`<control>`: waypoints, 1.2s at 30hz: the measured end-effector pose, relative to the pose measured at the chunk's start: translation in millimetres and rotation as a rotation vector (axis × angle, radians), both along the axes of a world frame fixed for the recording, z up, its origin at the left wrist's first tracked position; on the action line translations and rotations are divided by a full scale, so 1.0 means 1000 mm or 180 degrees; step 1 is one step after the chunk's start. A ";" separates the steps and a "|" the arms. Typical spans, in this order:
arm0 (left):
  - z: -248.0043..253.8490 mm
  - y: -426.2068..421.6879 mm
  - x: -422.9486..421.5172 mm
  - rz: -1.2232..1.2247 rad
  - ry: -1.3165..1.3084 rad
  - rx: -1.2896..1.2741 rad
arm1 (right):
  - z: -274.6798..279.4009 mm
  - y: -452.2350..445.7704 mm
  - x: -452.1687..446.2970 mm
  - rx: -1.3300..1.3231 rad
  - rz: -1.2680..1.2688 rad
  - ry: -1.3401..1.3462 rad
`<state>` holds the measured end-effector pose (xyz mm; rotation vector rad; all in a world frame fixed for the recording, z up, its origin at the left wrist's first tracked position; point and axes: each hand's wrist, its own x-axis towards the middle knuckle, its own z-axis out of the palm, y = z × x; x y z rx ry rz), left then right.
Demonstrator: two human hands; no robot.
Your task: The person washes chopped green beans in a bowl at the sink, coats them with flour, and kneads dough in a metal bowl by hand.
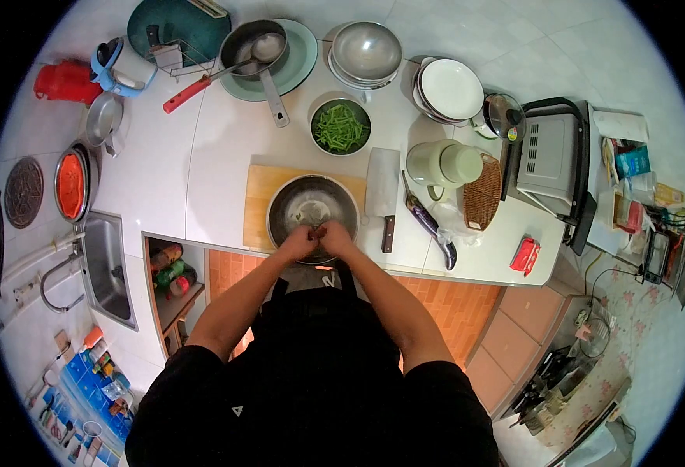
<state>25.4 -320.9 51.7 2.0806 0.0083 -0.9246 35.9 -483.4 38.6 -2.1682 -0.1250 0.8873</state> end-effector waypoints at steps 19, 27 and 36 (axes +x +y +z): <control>0.045 0.007 0.015 0.3303 0.2639 -0.3016 | 0.155 0.049 0.002 0.0377 -0.0253 -0.0859; 0.057 0.040 0.019 0.2886 0.2125 -0.3154 | 0.128 0.013 0.016 0.0725 -0.1414 -0.1247; 0.097 0.044 0.031 0.3094 0.1241 -0.2698 | 0.084 -0.023 0.014 -0.0342 -0.0171 -0.1389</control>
